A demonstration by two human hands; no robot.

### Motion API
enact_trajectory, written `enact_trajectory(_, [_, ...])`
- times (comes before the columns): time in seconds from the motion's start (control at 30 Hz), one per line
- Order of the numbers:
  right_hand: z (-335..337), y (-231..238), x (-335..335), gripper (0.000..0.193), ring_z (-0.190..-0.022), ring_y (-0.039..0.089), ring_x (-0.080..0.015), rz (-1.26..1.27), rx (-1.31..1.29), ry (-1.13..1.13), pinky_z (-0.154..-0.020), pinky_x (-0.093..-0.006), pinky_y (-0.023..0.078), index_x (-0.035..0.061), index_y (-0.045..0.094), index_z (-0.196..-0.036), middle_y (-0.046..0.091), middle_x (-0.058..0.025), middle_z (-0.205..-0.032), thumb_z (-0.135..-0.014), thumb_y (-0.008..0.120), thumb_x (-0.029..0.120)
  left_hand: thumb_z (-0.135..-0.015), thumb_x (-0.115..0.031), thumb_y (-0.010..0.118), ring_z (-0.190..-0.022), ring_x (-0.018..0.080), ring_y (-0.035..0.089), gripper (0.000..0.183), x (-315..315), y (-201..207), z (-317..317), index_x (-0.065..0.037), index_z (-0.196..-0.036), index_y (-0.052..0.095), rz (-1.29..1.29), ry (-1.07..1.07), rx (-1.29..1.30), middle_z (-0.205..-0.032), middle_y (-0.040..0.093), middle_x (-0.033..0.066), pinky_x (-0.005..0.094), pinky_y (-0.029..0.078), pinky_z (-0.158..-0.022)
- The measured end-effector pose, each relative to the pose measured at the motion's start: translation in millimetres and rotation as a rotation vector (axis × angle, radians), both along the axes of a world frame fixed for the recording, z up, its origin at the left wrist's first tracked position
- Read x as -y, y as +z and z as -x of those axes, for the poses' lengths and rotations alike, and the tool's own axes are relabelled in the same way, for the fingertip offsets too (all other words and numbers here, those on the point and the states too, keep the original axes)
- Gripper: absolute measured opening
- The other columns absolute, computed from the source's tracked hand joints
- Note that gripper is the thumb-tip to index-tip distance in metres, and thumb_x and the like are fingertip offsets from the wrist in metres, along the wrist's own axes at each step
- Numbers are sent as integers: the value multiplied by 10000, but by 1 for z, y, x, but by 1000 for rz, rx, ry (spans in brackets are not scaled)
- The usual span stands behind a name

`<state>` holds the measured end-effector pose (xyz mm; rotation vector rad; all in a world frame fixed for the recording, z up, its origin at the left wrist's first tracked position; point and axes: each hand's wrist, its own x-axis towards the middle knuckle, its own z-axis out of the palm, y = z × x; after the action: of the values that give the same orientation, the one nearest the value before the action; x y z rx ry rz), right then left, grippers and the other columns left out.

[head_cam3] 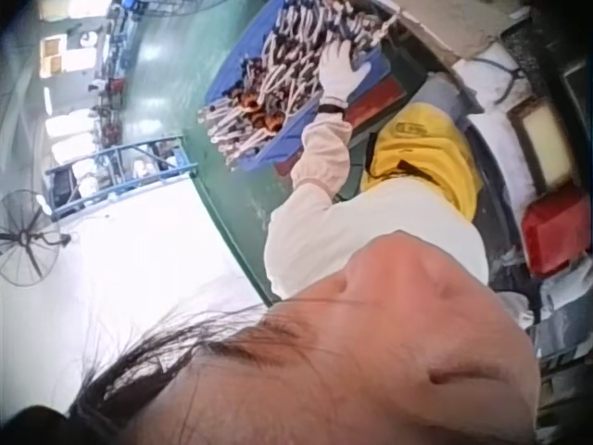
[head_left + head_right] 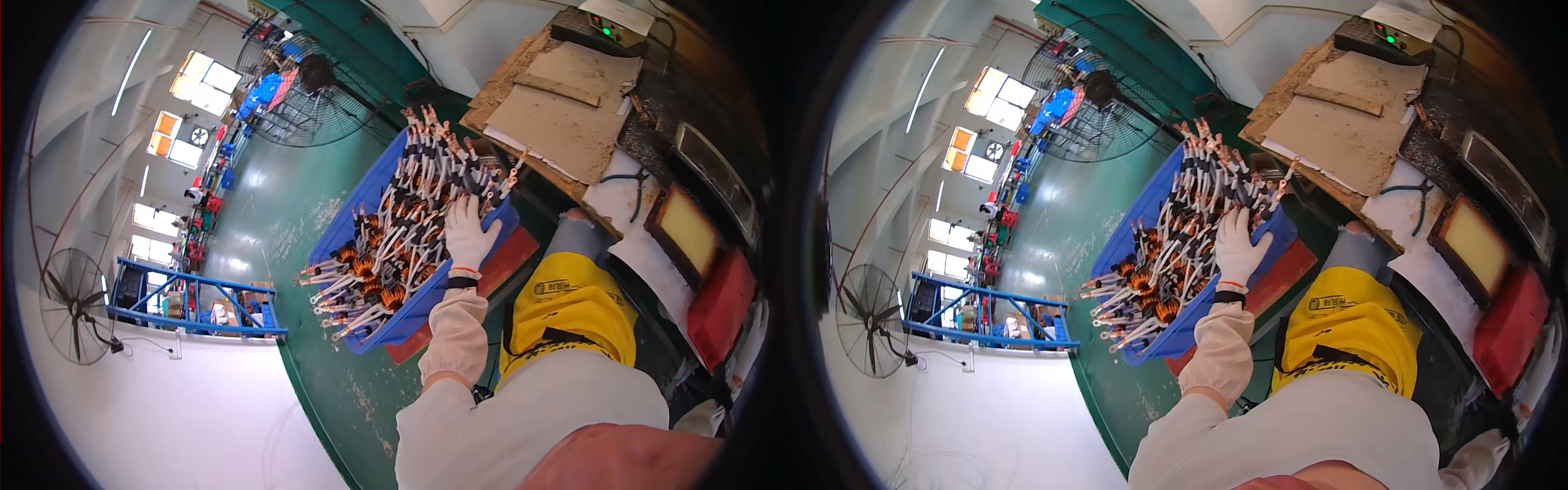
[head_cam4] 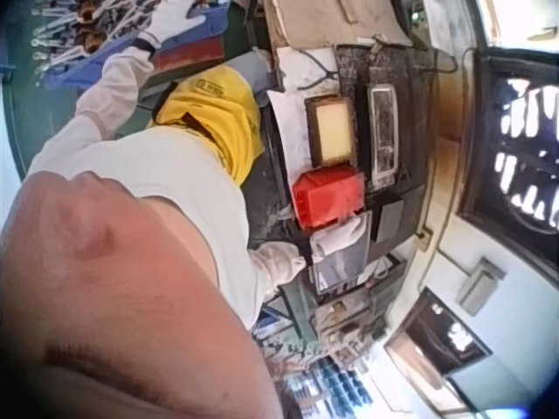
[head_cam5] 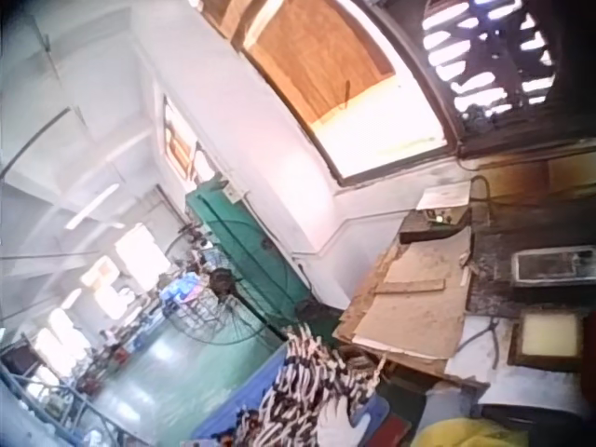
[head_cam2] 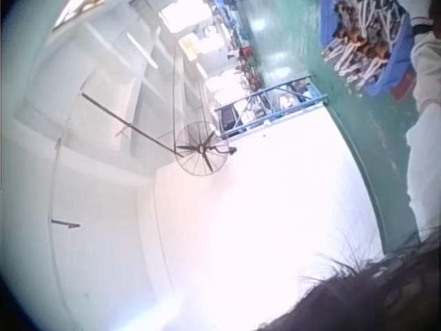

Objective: Dipping the ends of electrical component wires into a molten solder bath.

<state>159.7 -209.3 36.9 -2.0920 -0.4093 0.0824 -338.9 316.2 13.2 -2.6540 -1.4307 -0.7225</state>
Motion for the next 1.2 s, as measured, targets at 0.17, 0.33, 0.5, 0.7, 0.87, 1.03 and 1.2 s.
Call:
enact_trajectory(0.17, [13, -88, -4, 384, -1134, 586, -255, -90, -87, 7, -946, -308, 478, 38, 525, -1334, 536, -144, -1338, -1016, 421, 228, -788, -346, 701, -1259, 369, 434, 626, 26, 7, 14, -80, -1318, 499, -40, 17, 139, -1342, 483, 164, 485, 382, -1015])
enact_trajectory(0.33, [34, -98, -36, 346, -1141, 593, -279, 298, 559, -6, -953, -322, 457, 8, 564, -1263, 621, -161, -1229, -1015, 457, 225, -806, -230, 691, -1214, 359, 481, 442, 43, 27, 51, -80, -1211, 596, -91, 26, 239, -1273, 542, 154, 454, 401, -1011])
enact_trajectory(0.5, [39, -82, -45, 347, -1142, 584, -311, 425, 482, -38, -965, -338, 442, 6, 576, -1249, 621, -171, -1222, -1021, 441, 230, -811, -217, 672, -1177, 378, 508, 370, 47, 33, 112, -51, -1138, 623, -140, 235, 172, -1223, 572, 172, 465, 426, -984])
enact_trajectory(0.7, [34, -87, -43, 345, -1137, 585, -306, 476, 471, -22, -966, -334, 443, -3, 581, -1241, 622, -172, -1218, -1021, 445, 225, -774, -408, 682, -1231, 436, 425, 579, 55, 26, 194, -65, -1227, 570, 18, 668, -78, -1301, 497, 216, 544, 368, -1018])
enact_trajectory(0.87, [32, -87, -41, 347, -1125, 589, -305, 459, 542, -1, -970, -329, 442, -20, 582, -1230, 625, -175, -1209, -1018, 457, 224, -792, -498, 619, -1269, 419, 386, 605, 57, 3, 216, -86, -1234, 588, 321, 757, -166, -1331, 487, 187, 536, 374, -1009])
enact_trajectory(1.03, [39, -85, -43, 353, -1112, 597, -312, 437, 531, 1, -955, -338, 454, -21, 578, -1228, 631, -179, -1198, -1016, 457, 234, -787, -507, 601, -1186, 375, 464, 516, 42, -10, 215, -118, -1118, 670, 228, 793, -86, -1188, 589, 144, 531, 395, -972])
enact_trajectory(1.2, [46, -82, -50, 351, -1174, 564, -304, 287, 434, -75, -988, -332, 431, -1, 552, -1251, 605, -191, -1228, -1014, 448, 236, -788, -595, 563, -1013, 363, 578, 466, 26, -3, 213, -215, -1012, 714, 363, 782, -282, -1006, 637, 128, 512, 459, -827])
